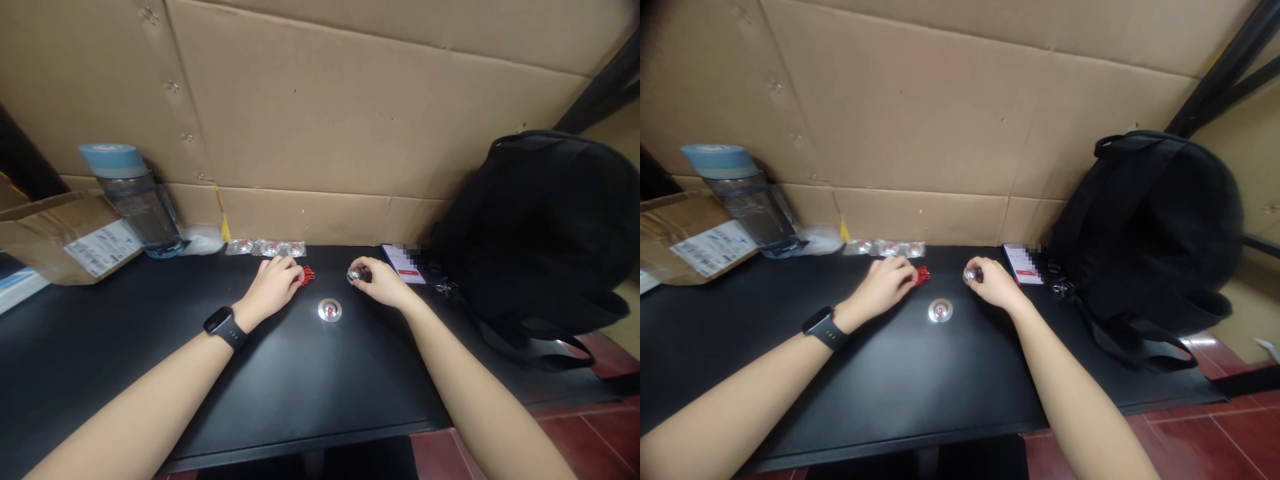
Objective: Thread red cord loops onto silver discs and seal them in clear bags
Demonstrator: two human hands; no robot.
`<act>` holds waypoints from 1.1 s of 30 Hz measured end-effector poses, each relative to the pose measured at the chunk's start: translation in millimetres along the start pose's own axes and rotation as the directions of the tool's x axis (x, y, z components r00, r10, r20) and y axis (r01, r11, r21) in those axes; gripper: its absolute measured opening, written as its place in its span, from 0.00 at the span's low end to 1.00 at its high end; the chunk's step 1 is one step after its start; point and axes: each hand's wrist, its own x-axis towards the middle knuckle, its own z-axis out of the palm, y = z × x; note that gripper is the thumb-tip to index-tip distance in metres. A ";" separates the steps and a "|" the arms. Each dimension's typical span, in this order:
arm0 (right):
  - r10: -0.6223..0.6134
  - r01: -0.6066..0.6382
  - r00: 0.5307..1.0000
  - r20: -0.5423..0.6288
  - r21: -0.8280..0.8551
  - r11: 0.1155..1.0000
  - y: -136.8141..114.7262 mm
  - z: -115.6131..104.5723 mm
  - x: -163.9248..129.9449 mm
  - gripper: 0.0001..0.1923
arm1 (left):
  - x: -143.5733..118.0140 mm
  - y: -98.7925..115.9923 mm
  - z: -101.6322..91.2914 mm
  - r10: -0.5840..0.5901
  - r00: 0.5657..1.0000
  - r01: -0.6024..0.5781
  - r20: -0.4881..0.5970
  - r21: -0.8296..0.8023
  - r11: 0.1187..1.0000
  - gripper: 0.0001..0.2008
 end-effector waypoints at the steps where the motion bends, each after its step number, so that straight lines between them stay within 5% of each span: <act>1: -0.001 0.001 1.000 -0.002 -0.001 1.000 -0.2 0.1 0.0 0.12 | 0.2 0.1 0.3 0.001 1.000 -0.001 0.002 0.001 1.000 0.06; 25: -0.028 0.039 0.998 -0.056 0.211 0.977 -24.5 2.6 -4.0 0.15 | 1.1 10.4 -17.6 -0.027 0.995 0.021 -0.092 -0.070 0.997 0.00; 33: -0.047 0.054 0.998 -0.030 0.287 0.956 -43.9 0.8 -6.7 0.15 | 0.7 11.5 -18.7 -0.008 0.994 0.003 -0.110 -0.045 0.999 0.09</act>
